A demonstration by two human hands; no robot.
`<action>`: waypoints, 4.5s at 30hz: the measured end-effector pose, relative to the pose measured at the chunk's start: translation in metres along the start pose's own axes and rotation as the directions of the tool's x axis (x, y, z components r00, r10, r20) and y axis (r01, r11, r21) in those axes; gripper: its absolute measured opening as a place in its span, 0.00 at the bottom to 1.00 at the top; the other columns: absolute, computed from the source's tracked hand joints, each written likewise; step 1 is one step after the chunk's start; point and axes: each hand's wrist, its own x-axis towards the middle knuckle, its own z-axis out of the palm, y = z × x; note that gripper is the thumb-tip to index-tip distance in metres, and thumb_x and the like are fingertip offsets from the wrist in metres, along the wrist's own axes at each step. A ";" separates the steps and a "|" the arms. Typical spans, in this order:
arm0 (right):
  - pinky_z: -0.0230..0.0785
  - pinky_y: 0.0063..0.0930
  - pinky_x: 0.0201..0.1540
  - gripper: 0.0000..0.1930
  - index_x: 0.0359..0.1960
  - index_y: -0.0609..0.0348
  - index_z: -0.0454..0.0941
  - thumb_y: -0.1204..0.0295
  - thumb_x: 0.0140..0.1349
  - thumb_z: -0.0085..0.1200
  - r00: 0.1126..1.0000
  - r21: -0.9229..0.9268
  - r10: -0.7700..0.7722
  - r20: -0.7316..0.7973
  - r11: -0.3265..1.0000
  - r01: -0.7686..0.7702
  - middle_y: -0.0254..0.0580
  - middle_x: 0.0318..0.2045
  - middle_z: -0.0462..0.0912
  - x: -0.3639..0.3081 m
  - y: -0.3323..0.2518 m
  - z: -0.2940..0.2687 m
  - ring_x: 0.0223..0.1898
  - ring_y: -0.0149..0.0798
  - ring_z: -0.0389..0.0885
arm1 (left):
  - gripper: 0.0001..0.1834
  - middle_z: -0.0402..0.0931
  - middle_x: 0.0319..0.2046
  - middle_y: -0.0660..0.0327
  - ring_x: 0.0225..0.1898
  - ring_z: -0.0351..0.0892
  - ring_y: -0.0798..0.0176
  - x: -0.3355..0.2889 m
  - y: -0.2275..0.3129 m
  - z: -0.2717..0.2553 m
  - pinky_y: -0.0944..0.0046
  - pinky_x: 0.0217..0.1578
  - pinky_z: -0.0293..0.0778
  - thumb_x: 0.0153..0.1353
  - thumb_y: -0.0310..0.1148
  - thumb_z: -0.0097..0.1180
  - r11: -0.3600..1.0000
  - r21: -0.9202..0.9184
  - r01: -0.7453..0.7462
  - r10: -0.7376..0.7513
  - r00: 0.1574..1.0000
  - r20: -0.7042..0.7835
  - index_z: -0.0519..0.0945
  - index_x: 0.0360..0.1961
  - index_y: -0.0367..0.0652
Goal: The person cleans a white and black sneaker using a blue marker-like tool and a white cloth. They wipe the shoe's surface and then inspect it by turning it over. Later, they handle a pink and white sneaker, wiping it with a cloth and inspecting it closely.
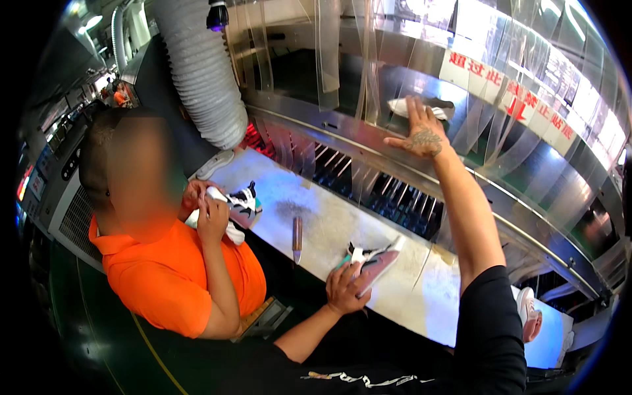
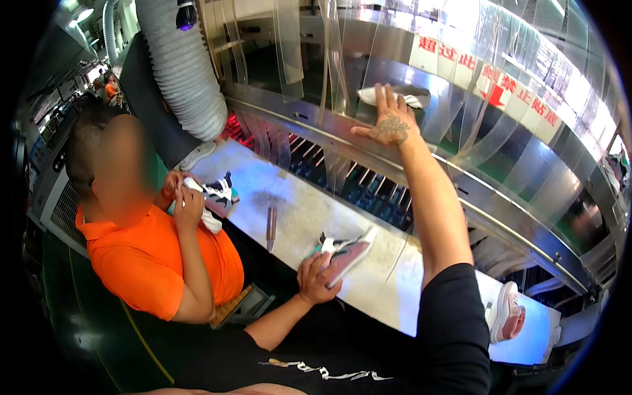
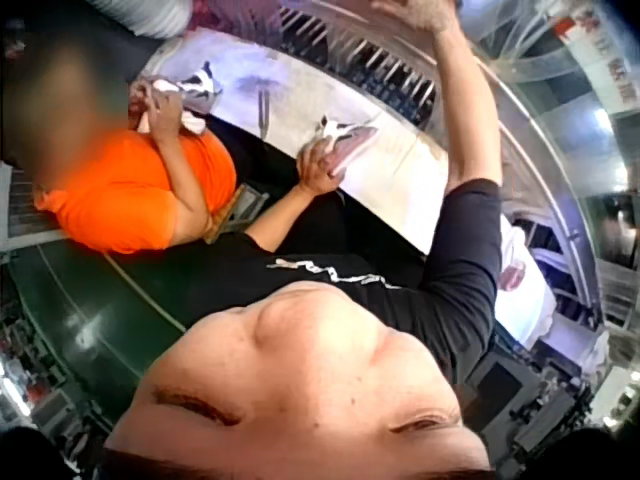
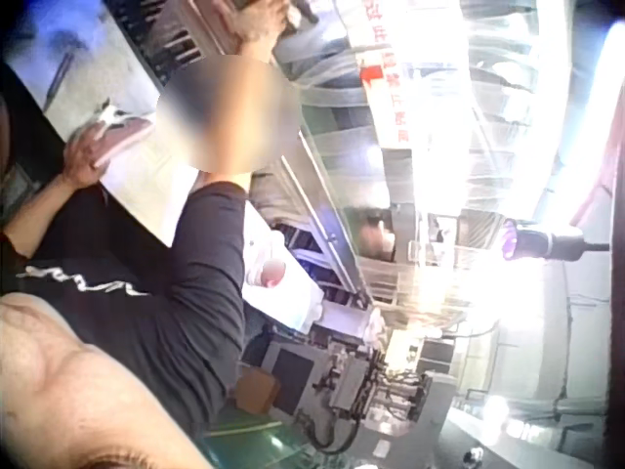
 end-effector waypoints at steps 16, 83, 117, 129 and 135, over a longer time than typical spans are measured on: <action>0.67 0.46 0.53 0.14 0.38 0.51 0.83 0.74 0.48 0.69 0.708 0.086 -0.383 -0.594 0.844 0.530 0.39 0.33 0.77 -0.237 0.015 -0.011 0.41 0.47 0.79 | 0.29 0.80 0.53 0.47 0.61 0.75 0.40 0.117 0.032 0.022 0.35 0.63 0.67 0.53 0.47 0.73 0.996 0.087 0.020 -0.054 0.916 0.399 0.82 0.50 0.40; 0.66 0.22 0.34 0.18 0.45 0.63 0.74 0.79 0.62 0.75 0.870 0.967 0.467 -0.157 0.253 0.039 0.43 0.38 0.75 -0.555 -0.008 0.028 0.35 0.29 0.71 | 0.20 0.71 0.68 0.28 0.49 0.83 0.68 0.020 0.206 -0.064 0.70 0.47 0.81 0.77 0.39 0.62 0.414 -0.725 0.551 0.207 0.718 0.664 0.65 0.47 0.36; 0.73 0.28 0.36 0.15 0.40 0.61 0.78 0.78 0.57 0.73 0.944 0.850 0.296 -0.147 0.525 -0.032 0.43 0.33 0.80 -0.534 0.017 -0.002 0.32 0.37 0.80 | 0.18 0.78 0.62 0.29 0.47 0.85 0.66 0.026 0.205 -0.052 0.69 0.44 0.83 0.78 0.37 0.59 0.419 -0.792 0.445 0.199 0.806 0.558 0.63 0.45 0.38; 0.74 0.29 0.37 0.13 0.37 0.61 0.77 0.76 0.56 0.73 0.949 0.871 0.312 -0.047 0.478 -0.114 0.43 0.32 0.80 -0.534 0.023 -0.011 0.32 0.37 0.80 | 0.18 0.78 0.61 0.28 0.52 0.86 0.59 0.026 0.206 -0.050 0.65 0.48 0.83 0.78 0.36 0.60 0.396 -0.800 0.451 0.218 0.800 0.559 0.63 0.46 0.38; 0.73 0.29 0.36 0.14 0.36 0.61 0.78 0.75 0.56 0.73 0.945 0.853 0.325 -0.014 0.498 -0.159 0.43 0.31 0.80 -0.534 0.020 -0.016 0.30 0.38 0.80 | 0.18 0.78 0.61 0.28 0.57 0.85 0.54 0.023 0.199 -0.050 0.60 0.53 0.83 0.77 0.34 0.60 0.372 -0.794 0.481 0.244 0.775 0.583 0.61 0.47 0.39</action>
